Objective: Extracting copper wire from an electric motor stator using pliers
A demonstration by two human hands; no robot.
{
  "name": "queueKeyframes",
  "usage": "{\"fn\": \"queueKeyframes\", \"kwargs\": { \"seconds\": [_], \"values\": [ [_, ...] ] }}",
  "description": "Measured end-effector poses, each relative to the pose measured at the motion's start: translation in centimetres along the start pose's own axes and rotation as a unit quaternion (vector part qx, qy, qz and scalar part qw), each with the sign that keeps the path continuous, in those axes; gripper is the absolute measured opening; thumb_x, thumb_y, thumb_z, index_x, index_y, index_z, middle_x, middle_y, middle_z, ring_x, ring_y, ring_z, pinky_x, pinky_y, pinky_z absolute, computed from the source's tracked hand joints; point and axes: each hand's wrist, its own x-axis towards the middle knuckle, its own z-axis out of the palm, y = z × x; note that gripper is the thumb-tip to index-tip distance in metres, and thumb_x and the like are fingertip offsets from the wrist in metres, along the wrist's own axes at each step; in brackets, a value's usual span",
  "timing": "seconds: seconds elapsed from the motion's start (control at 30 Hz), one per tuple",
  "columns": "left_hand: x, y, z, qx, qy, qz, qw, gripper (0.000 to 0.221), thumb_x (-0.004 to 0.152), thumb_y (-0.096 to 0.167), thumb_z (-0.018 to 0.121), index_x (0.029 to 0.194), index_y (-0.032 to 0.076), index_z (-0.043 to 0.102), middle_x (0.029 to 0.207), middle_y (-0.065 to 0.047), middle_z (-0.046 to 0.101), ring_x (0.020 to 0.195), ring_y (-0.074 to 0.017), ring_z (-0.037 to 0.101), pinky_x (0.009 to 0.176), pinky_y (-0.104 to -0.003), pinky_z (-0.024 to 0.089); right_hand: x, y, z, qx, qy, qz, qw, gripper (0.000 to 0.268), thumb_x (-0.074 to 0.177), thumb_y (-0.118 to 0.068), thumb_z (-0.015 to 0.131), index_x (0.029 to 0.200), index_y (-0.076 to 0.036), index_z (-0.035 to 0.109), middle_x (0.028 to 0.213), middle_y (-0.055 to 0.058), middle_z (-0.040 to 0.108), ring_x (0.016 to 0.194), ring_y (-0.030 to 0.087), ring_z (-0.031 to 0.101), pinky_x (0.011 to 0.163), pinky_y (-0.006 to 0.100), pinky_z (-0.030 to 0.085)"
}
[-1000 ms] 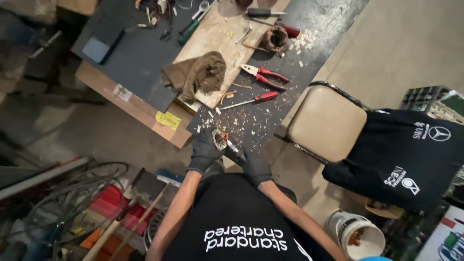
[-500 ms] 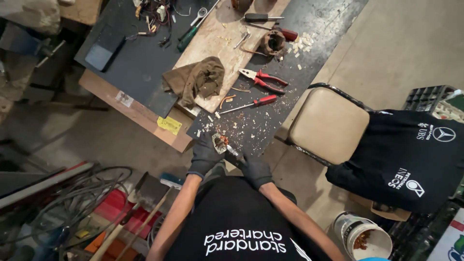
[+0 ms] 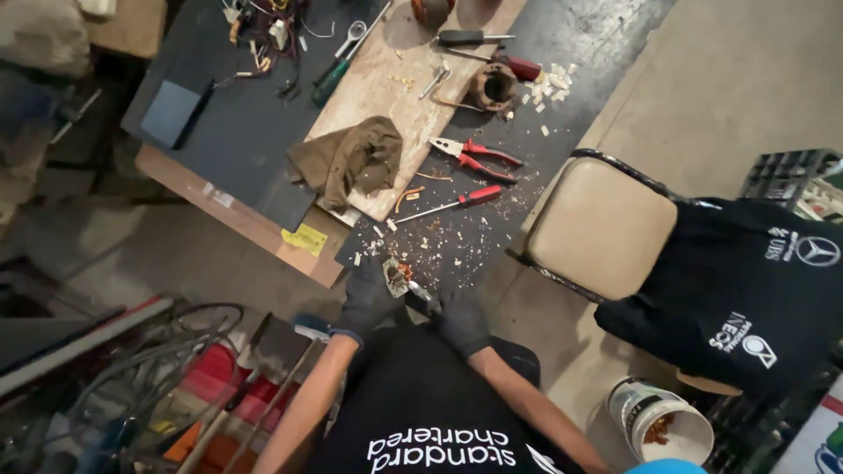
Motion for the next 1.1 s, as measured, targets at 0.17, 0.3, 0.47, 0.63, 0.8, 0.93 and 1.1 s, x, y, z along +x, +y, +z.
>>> {"fn": "queueKeyframes", "kwargs": {
  "seconds": [0.17, 0.3, 0.47, 0.63, 0.8, 0.93, 1.1],
  "values": [
    [-1.0, -1.2, -2.2, -0.097, -0.127, 0.017, 0.987, 0.053, 0.091, 0.056, 0.060, 0.097, 0.004, 0.065, 0.089, -0.017, 0.065, 0.076, -0.0425, 0.063, 0.057, -0.048, 0.052, 0.3, 0.1, -1.6, -0.011, 0.029, -0.018, 0.999, 0.049, 0.084, -0.058, 0.068, 0.114, -0.018, 0.068, 0.111, 0.013, 0.067, 0.104, 0.034, 0.065, 0.095, 0.046, 0.053],
    [-1.3, -1.1, -1.8, -0.108, -0.134, -0.007, 0.985, 0.050, 0.088, 0.053, 0.063, 0.100, 0.004, 0.065, 0.090, -0.017, 0.065, 0.080, -0.0430, 0.063, 0.062, -0.050, 0.053, -1.5, 0.4, 0.7, -0.001, -0.038, 0.062, 0.997, 0.048, 0.087, -0.058, 0.062, 0.122, -0.025, 0.063, 0.113, 0.005, 0.063, 0.103, 0.031, 0.067, 0.082, 0.044, 0.058],
    [-0.3, -1.1, -0.5, -0.141, -0.144, -0.031, 0.979, 0.049, 0.082, 0.047, 0.070, 0.106, 0.005, 0.063, 0.094, -0.017, 0.066, 0.088, -0.0440, 0.065, 0.070, -0.054, 0.056, -0.2, 0.3, -1.8, 0.049, 0.032, 0.119, 0.991, 0.055, 0.086, -0.059, 0.065, 0.125, -0.022, 0.064, 0.114, 0.012, 0.064, 0.099, 0.036, 0.069, 0.079, 0.045, 0.060],
    [-0.5, -0.8, -0.2, -0.176, -0.159, -0.055, 0.970, 0.052, 0.077, 0.042, 0.075, 0.110, 0.005, 0.062, 0.096, -0.018, 0.067, 0.094, -0.0447, 0.066, 0.077, -0.058, 0.057, -1.9, -0.6, -3.1, 0.081, -0.004, 0.174, 0.981, 0.043, 0.091, -0.058, 0.059, 0.126, -0.033, 0.062, 0.117, 0.001, 0.069, 0.112, 0.026, 0.068, 0.090, 0.041, 0.060],
    [-1.2, 1.0, -0.6, -0.201, -0.180, -0.102, 0.957, 0.057, 0.073, 0.038, 0.080, 0.115, 0.005, 0.060, 0.099, -0.018, 0.067, 0.100, -0.0455, 0.068, 0.084, -0.061, 0.059, -1.5, -1.2, -5.2, 0.052, 0.122, 0.098, 0.986, 0.030, 0.094, -0.043, 0.065, 0.114, -0.021, 0.071, 0.114, 0.012, 0.073, 0.116, 0.033, 0.065, 0.099, 0.043, 0.055],
    [0.5, 3.1, 0.4, 0.023, 0.062, -0.102, 0.993, 0.025, 0.092, 0.039, 0.056, 0.088, 0.014, 0.059, 0.072, -0.012, 0.056, 0.060, -0.0367, 0.055, 0.045, -0.046, 0.048, -0.9, 0.0, -1.0, 0.056, 0.134, 0.102, 0.984, 0.029, 0.094, -0.049, 0.061, 0.109, -0.026, 0.071, 0.112, 0.007, 0.072, 0.120, 0.033, 0.062, 0.105, 0.044, 0.052],
    [0.7, 3.5, 1.2, 0.093, 0.152, -0.087, 0.980, 0.026, 0.096, 0.034, 0.043, 0.083, 0.017, 0.058, 0.068, -0.013, 0.052, 0.052, -0.0325, 0.045, 0.037, -0.042, 0.040, -0.6, -0.6, -1.8, 0.038, 0.089, 0.142, 0.985, 0.034, 0.086, -0.059, 0.063, 0.108, -0.033, 0.071, 0.110, 0.002, 0.073, 0.117, 0.029, 0.064, 0.104, 0.043, 0.053]
  ]
}}
